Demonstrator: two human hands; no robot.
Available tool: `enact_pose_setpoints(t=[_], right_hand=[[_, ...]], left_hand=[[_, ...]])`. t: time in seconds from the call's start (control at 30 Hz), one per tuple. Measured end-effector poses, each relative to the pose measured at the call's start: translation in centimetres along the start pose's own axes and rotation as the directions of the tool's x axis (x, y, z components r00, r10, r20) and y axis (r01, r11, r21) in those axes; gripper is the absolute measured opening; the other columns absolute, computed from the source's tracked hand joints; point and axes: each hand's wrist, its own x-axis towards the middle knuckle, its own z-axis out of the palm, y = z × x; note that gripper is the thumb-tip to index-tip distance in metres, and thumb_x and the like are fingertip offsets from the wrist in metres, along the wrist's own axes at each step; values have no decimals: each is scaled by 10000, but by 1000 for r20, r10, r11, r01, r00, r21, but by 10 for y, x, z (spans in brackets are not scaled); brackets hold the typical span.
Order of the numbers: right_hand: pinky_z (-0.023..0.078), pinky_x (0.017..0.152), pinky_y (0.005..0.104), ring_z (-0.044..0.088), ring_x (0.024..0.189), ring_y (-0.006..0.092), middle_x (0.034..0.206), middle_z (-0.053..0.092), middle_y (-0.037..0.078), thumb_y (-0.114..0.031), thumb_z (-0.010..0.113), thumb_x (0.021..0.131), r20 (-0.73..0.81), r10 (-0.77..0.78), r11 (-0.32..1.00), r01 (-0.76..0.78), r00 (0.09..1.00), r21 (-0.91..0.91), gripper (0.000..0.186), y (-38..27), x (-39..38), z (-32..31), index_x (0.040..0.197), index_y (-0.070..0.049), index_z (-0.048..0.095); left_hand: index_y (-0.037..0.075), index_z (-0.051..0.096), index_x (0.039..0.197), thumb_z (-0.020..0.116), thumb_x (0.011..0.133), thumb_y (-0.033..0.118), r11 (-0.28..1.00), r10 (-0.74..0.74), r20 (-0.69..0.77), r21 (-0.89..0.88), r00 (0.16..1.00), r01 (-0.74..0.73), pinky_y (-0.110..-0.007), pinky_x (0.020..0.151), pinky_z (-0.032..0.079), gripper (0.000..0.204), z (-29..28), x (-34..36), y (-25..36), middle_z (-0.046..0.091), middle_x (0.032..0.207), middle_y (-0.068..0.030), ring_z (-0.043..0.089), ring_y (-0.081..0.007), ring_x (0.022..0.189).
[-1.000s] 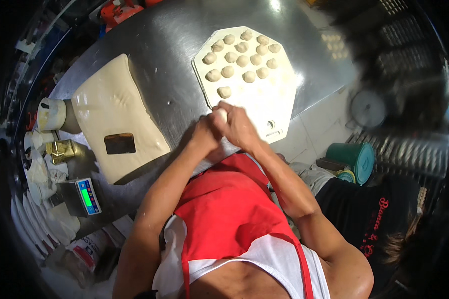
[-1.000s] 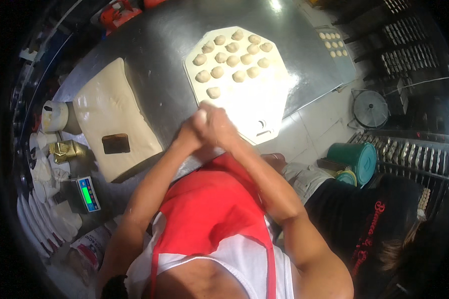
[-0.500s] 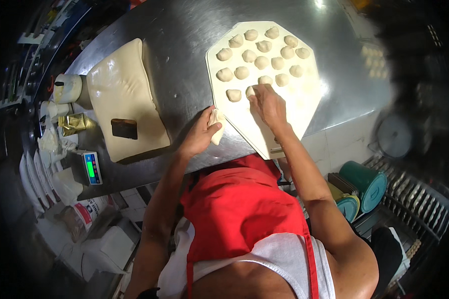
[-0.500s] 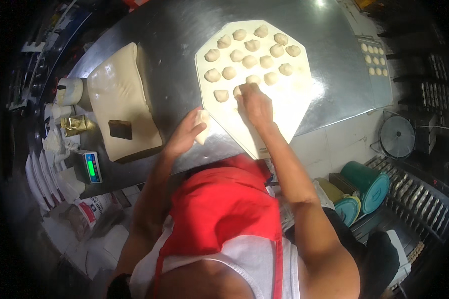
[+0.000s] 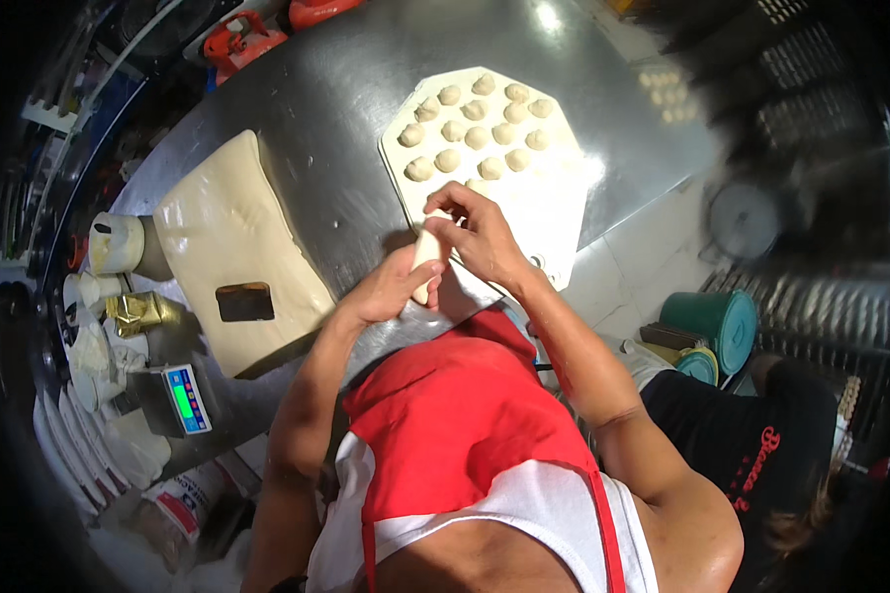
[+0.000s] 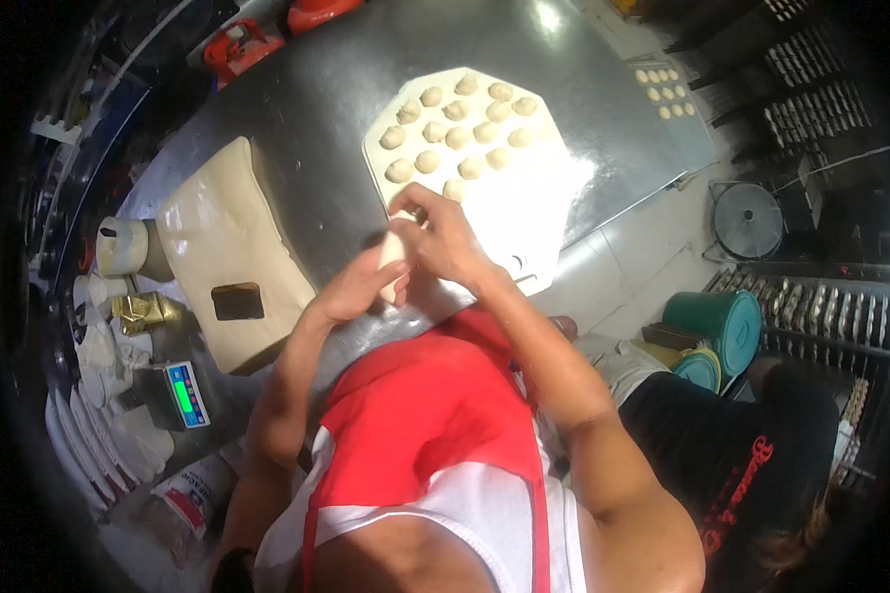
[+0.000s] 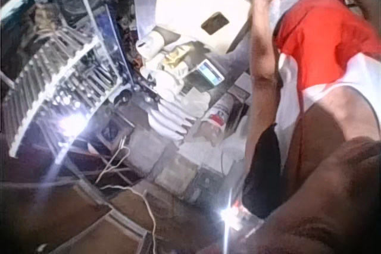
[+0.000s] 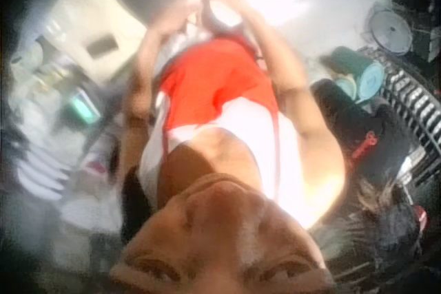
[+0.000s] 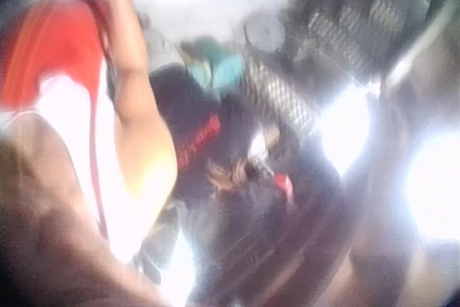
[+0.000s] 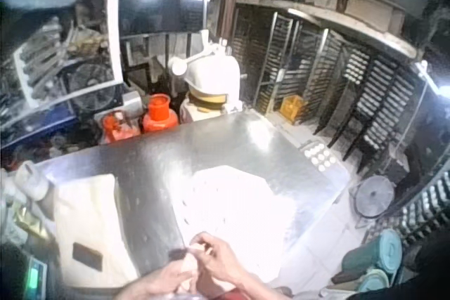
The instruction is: The person prepares dough by smoothing it on a metal counter, cutting it into strips with a bench scraper, and placing small portions onto a round dough divider plate.
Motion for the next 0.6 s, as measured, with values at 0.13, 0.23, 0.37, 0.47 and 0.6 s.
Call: enact_pose_setpoints(t=[0.13,0.23,0.37,0.47,0.6], right_hand=[[532,787,407,638,812,217,836,691,150,-508,786,952,-19,46,936,-50,999,-348,527,-6,-20,25,996,4,670],[533,760,399,647,776,226,813,676,181,-450,784,954,-113,96,975,-116,989,-188,468,-14,-27,35,1003,1,668],[513,663,395,618,668,204,717,641,153,-348,721,996,-166,65,974,-99,984,-205,346,-26,-22,45,1018,-8,660],[472,568,432,572,554,235,591,561,148,-236,651,1005,-256,-95,905,-24,962,-425,255,-14,-12,53,1012,17,622],[525,739,454,650,766,341,783,666,203,-216,687,940,46,-253,907,253,966,-337,189,-22,-32,72,957,-31,653]], left_hand=[[16,595,1336,534,1091,291,886,139,-190,462,972,-37,-439,748,543,373,1,-6,-8,705,931,-154,701,-337,838],[-29,589,1318,534,1047,212,853,186,-169,517,968,-73,-531,939,521,367,8,-15,3,712,1122,-315,641,-544,1140],[-70,600,1083,557,1058,202,735,372,-164,653,913,-182,-634,842,527,276,6,-17,13,703,968,-348,666,-557,975],[-63,603,1106,577,1045,224,580,270,-97,811,958,-81,-605,852,553,295,4,-3,-1,719,964,-327,692,-524,983],[-2,663,982,636,997,209,579,243,-162,815,956,-9,-546,874,583,213,-2,23,-41,723,1013,-272,714,-477,1038]])
